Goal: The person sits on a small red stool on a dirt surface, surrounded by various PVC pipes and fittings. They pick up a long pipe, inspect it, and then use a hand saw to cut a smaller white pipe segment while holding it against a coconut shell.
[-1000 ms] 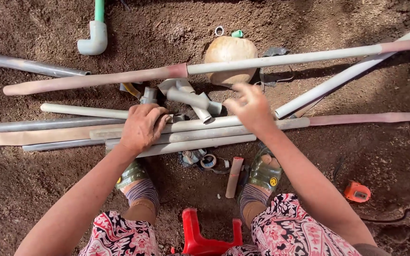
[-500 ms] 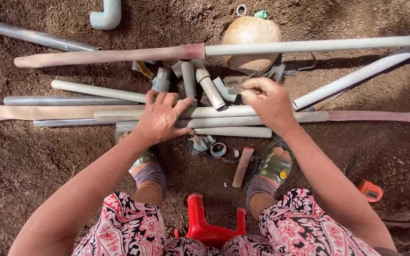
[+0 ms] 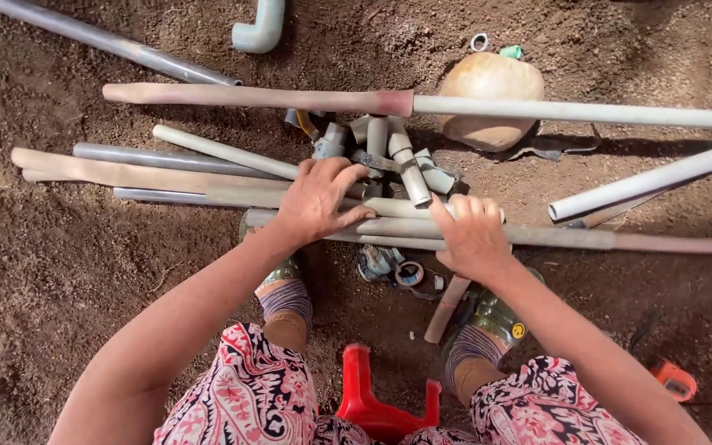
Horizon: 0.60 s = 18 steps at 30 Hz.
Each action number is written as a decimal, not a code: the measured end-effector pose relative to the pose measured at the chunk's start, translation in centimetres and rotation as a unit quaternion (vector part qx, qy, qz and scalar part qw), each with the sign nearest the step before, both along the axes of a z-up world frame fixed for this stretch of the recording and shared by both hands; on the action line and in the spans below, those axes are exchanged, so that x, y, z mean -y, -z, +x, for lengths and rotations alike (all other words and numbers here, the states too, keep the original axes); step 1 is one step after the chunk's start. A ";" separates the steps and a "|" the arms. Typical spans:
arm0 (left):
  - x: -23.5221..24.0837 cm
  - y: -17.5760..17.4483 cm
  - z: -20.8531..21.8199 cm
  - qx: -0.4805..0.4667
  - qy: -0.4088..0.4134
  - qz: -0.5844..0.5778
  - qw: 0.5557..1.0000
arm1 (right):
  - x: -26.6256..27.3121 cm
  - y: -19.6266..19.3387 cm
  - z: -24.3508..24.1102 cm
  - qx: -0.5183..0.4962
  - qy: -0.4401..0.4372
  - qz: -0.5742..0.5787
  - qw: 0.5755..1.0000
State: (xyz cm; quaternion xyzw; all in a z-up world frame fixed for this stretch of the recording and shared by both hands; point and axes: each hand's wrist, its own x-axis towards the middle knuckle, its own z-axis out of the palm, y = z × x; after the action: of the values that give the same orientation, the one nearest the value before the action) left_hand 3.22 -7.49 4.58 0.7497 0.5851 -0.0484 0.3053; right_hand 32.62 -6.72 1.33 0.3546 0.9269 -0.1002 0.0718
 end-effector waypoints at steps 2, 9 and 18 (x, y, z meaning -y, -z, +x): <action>-0.7 -0.6 -0.4 0.007 -0.019 0.023 1.000 | -1.8 -1.1 -0.2 0.010 -0.003 0.010 1.000; -0.5 1.5 -2.9 0.069 -0.056 0.227 0.970 | -5.8 -1.6 0.6 -0.108 0.033 0.086 0.990; -0.4 2.1 -2.9 0.031 -0.035 0.237 0.970 | 8.7 3.1 2.4 -0.203 -0.010 -0.063 0.977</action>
State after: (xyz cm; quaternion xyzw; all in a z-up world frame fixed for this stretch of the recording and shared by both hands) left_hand 0.31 -7.13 2.43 0.7812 0.5956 0.1256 0.1387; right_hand 35.04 -15.39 -1.81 0.3127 0.9172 -0.2281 -0.0948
